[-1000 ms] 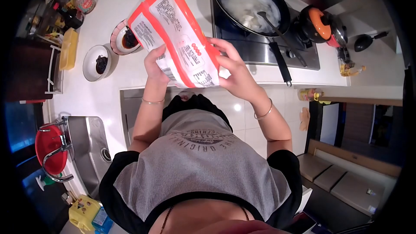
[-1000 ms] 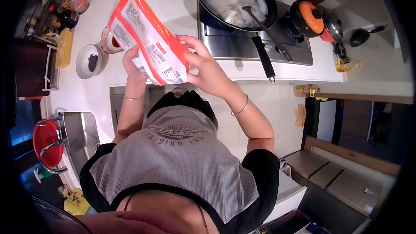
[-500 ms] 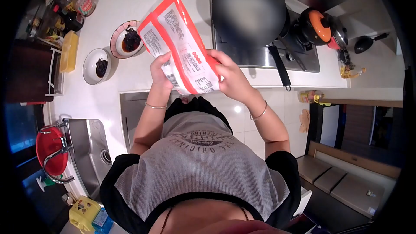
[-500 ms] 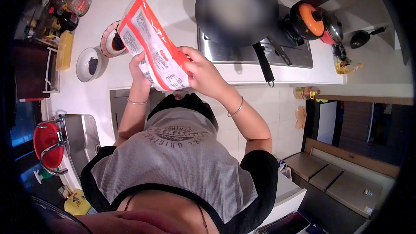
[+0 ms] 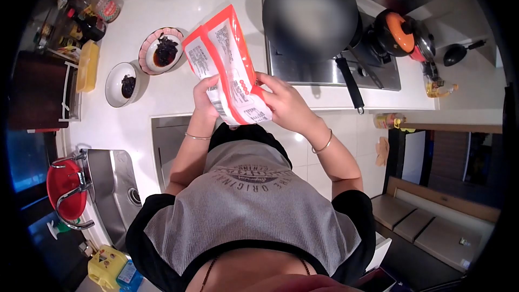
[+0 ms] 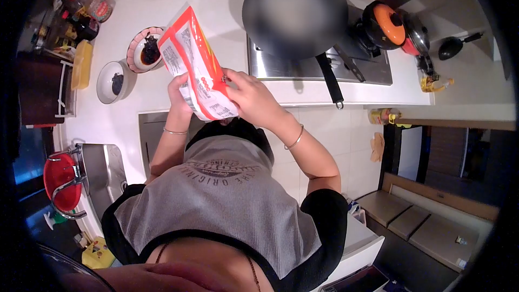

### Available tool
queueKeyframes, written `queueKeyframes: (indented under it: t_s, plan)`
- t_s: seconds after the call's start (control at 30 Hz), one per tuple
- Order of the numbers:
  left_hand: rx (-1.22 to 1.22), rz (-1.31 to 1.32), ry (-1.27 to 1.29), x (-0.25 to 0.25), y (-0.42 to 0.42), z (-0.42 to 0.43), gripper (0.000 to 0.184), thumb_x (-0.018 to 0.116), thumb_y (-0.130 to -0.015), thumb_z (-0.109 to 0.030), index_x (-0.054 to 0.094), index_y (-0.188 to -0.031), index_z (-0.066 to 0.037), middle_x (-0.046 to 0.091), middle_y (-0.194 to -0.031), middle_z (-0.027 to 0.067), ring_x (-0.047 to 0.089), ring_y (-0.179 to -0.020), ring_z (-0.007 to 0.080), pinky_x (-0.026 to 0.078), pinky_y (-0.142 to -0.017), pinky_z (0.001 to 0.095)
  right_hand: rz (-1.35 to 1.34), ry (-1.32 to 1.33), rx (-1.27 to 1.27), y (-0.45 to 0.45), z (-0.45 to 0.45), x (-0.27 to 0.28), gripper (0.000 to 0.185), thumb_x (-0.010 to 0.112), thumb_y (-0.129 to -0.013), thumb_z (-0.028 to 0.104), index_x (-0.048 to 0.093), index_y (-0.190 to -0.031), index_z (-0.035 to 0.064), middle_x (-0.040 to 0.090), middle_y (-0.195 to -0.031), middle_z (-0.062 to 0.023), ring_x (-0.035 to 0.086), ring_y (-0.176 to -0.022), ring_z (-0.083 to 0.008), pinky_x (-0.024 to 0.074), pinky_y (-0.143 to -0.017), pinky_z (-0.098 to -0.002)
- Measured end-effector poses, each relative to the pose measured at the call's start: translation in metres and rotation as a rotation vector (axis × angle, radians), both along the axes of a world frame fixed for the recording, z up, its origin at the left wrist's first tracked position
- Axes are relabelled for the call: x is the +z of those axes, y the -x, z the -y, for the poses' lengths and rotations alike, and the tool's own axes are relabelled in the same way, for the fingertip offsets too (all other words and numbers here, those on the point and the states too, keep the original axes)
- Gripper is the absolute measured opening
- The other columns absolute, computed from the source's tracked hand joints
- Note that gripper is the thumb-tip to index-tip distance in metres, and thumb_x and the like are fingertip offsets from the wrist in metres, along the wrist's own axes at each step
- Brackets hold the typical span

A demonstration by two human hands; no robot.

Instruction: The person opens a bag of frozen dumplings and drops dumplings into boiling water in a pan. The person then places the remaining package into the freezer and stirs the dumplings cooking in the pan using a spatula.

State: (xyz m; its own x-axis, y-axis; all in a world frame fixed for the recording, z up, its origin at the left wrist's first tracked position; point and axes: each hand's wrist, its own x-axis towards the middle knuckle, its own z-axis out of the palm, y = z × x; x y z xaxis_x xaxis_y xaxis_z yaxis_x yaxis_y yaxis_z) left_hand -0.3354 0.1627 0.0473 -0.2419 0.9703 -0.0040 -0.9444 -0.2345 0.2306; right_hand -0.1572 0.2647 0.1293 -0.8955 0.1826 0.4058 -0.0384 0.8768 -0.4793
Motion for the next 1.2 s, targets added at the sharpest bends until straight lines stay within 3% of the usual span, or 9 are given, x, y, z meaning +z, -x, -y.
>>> queueKeyframes:
  t_s: [0.2, 0.5, 0.7, 0.8, 0.87, 0.93, 1.07, 1.17, 1.2]
  plan:
    - [0.102, -0.122, 0.158, 0.001, -0.004, 0.0, 0.056, 0.056, -0.074, -0.018, 0.042, -0.124, 0.003, 0.056, -0.113, 0.0189, 0.057, -0.102, 0.0313, 0.045, -0.092, 0.0431, 0.084, -0.236, -0.087, -0.005, -0.009, -0.001, 0.039, 0.07, -0.065, 0.013, 0.059, -0.101, 0.0027, 0.053, -0.113, -0.0144, 0.056, -0.095, -0.0287, 0.0455, -0.082, -0.0381]
    - [0.073, -0.048, 0.104, 0.001, -0.004, -0.003, 0.054, 0.054, -0.076, -0.015, 0.04, -0.125, 0.003, 0.053, -0.117, 0.0188, 0.054, -0.106, 0.0328, 0.044, -0.093, 0.0453, 0.027, -0.025, -0.015, -0.003, -0.011, 0.003, 0.026, 0.065, -0.069, 0.009, 0.06, -0.093, 0.0008, 0.048, -0.12, -0.0142, 0.052, -0.103, -0.0309, 0.0456, -0.085, -0.0378]
    - [0.216, -0.039, 0.156, 0.001, 0.011, 0.003, 0.052, 0.052, -0.078, -0.017, 0.04, -0.125, 0.001, 0.053, -0.118, 0.017, 0.054, -0.107, 0.0307, 0.043, -0.094, 0.043, -0.042, 0.094, 0.057, -0.022, -0.025, 0.035, 0.032, 0.067, -0.071, 0.003, 0.059, -0.102, 0.0015, 0.046, -0.126, -0.0128, 0.052, -0.107, -0.0299, 0.0441, -0.089, -0.0367]
    - [0.335, 0.04, 0.236, 0.016, 0.008, -0.006, 0.049, 0.051, -0.08, -0.018, 0.042, -0.125, -0.001, 0.053, -0.119, 0.015, 0.053, -0.107, 0.0293, 0.043, -0.094, 0.0422, -0.134, 0.301, -0.016, -0.021, -0.045, 0.032, 0.026, 0.07, -0.072, 0.007, 0.06, -0.096, 0.0013, 0.052, -0.12, -0.0108, 0.052, -0.108, -0.0272, 0.0452, -0.087, -0.0363]
    - [0.343, 0.044, 0.172, 0.015, 0.01, -0.012, 0.047, 0.05, -0.081, -0.018, 0.042, -0.125, -0.002, 0.053, -0.119, 0.0135, 0.053, -0.108, 0.028, 0.043, -0.093, 0.0418, -0.141, -0.015, -0.151, -0.024, -0.072, 0.051, 0.024, 0.069, -0.071, 0.006, 0.06, -0.094, 0.0, 0.057, -0.114, -0.01, 0.055, -0.104, -0.0257, 0.0455, -0.087, -0.0353]
    - [0.338, 0.05, 0.128, 0.022, 0.01, -0.014, 0.047, 0.05, -0.081, -0.018, 0.042, -0.125, -0.002, 0.054, -0.119, 0.0136, 0.053, -0.108, 0.0278, 0.043, -0.093, 0.0415, -0.227, -0.001, -0.279, -0.027, -0.1, 0.058, 0.02, 0.068, -0.072, 0.004, 0.06, -0.089, -0.0015, 0.059, -0.11, -0.01, 0.057, -0.1, -0.0267, 0.0447, -0.086, -0.0328]
    - [0.31, 0.021, 0.138, 0.018, 0.013, -0.008, 0.047, 0.05, -0.08, -0.016, 0.043, -0.124, -0.001, 0.054, -0.117, 0.0149, 0.054, -0.107, 0.0287, 0.044, -0.092, 0.0419, 0.204, -0.388, -0.466, -0.033, -0.173, 0.041, 0.02, 0.069, -0.072, 0.014, 0.062, -0.087, 0.0022, 0.06, -0.098, -0.0102, 0.054, -0.1, -0.028, 0.0373, -0.094, -0.0422]
    - [0.341, 0.01, 0.255, 0.021, 0.01, -0.001, 0.048, 0.052, -0.079, -0.014, 0.043, -0.124, 0.0, 0.054, -0.116, 0.0161, 0.054, -0.107, 0.03, 0.043, -0.093, 0.0428, 0.615, -0.456, -0.503, -0.026, -0.198, 0.024, 0.023, 0.068, -0.073, 0.021, 0.063, -0.088, 0.0037, 0.061, -0.099, -0.0098, 0.053, -0.104, -0.0265, 0.0302, -0.099, -0.0488]
    - [0.316, 0.028, 0.232, 0.019, 0.011, 0.002, 0.048, 0.052, -0.078, -0.014, 0.043, -0.124, 0.0, 0.054, -0.116, 0.0163, 0.054, -0.106, 0.0304, 0.043, -0.093, 0.043, 0.581, -0.456, -0.512, -0.03, -0.201, 0.025, 0.024, 0.068, -0.074, 0.022, 0.064, -0.088, 0.0039, 0.061, -0.099, -0.0101, 0.053, -0.104, -0.0265, 0.0297, -0.099, -0.0509]
